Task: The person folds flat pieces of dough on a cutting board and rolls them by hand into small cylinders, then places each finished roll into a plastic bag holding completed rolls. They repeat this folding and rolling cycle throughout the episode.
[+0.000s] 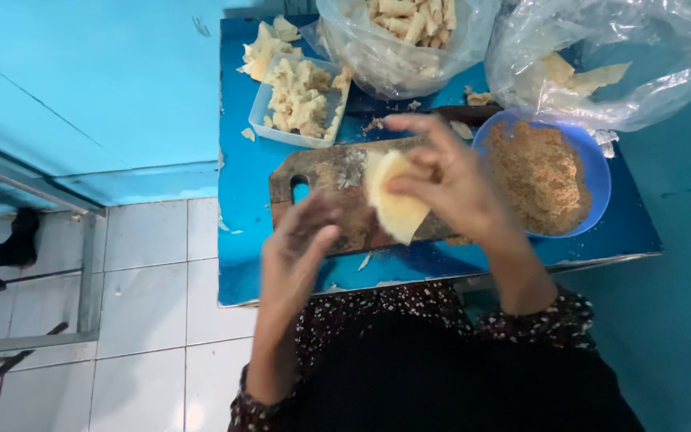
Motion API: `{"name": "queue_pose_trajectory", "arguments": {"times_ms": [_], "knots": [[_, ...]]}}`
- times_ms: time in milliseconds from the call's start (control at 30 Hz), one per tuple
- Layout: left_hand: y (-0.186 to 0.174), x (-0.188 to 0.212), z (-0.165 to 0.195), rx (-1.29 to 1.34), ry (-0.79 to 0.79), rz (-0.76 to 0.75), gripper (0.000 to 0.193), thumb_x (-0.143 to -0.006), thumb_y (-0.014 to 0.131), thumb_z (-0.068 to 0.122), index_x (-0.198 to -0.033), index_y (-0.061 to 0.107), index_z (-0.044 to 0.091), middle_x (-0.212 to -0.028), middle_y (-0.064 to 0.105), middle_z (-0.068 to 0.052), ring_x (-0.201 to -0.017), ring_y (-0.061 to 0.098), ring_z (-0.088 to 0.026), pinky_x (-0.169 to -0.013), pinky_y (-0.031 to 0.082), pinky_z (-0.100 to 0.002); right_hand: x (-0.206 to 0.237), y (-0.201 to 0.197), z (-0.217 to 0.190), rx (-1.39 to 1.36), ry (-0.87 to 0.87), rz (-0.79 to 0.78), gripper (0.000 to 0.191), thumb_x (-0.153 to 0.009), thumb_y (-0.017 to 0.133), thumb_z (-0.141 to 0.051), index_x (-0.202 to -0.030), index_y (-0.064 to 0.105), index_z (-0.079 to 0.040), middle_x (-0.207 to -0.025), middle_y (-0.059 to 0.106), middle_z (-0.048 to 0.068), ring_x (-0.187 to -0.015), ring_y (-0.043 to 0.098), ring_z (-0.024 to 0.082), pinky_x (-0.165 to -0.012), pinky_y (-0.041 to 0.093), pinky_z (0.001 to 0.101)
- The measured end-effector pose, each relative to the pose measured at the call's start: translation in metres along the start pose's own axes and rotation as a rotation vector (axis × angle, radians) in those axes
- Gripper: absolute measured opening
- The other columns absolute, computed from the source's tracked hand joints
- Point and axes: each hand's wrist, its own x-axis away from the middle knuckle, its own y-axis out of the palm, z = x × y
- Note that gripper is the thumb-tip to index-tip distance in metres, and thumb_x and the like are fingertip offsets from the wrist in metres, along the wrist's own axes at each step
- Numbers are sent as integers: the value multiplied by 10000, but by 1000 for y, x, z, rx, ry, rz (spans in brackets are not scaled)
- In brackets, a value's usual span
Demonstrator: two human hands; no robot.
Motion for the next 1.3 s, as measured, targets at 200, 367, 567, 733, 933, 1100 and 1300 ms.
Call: {"name": "queue_pose_trajectory", "arguments": {"times_ms": [200, 367, 567, 733, 933, 1100, 1300], "knots": [[17, -11, -24, 221, -110, 110, 169, -986, 694, 62, -1114, 687, -47, -1000, 745, -84, -869, 699, -130, -777, 585, -285, -3, 33, 1, -61, -299, -62, 729, -811, 811, -98, -1465, 489, -125, -1166, 667, 58, -1004, 646, 137, -823, 576, 261], [19, -1, -28, 161, -92, 250, 140, -965, 700, 65, -1054, 735, -38, -966, 740, -63, -837, 679, -122, -751, 563, -272, 23, 49, 10, 312, -369, 260, 622, -747, 915, -146, -1295, 623, -114, -1059, 666, 101, -904, 683, 188, -797, 591, 282], [26, 3, -23, 37, 77, 205, 152, -985, 688, 58, -1055, 757, -58, -1103, 704, -65, -995, 644, -100, -893, 539, -246, 30, 62, 38, -61, -122, 184, 411, -901, 785, -85, -1291, 654, -75, -1067, 784, 85, -948, 768, 137, -804, 641, 264], [32, 5, -22, 66, 69, 172, 173, -916, 716, 17, -1084, 707, -26, -1099, 689, -29, -973, 655, -85, -874, 553, -240, 36, 56, 45, -264, -58, 96, 422, -933, 691, 0, -1345, 608, -44, -1100, 789, 92, -987, 744, 136, -835, 620, 266], [31, 7, -27, -157, 98, 235, 86, -979, 763, -11, -1051, 743, -54, -980, 665, -38, -871, 584, -83, -753, 476, -239, 36, 64, 50, -297, -72, 128, 354, -905, 743, 27, -1234, 618, -11, -987, 786, 109, -909, 773, 152, -810, 651, 288], [30, 8, -26, 34, 86, 238, 139, -940, 713, 18, -1071, 714, -27, -1010, 720, 4, -918, 662, -69, -822, 544, -217, 33, 57, 61, -587, 28, 69, 386, -913, 696, 79, -1269, 562, 15, -1009, 759, 124, -951, 734, 162, -850, 604, 302], [34, 13, -30, -81, 173, 220, 159, -951, 769, -6, -1096, 708, -29, -1047, 653, -32, -944, 619, -73, -820, 505, -227, 39, 72, 68, -408, -160, 127, 356, -909, 700, 109, -1216, 562, -5, -1027, 737, 108, -1014, 733, 163, -909, 619, 304]]}}
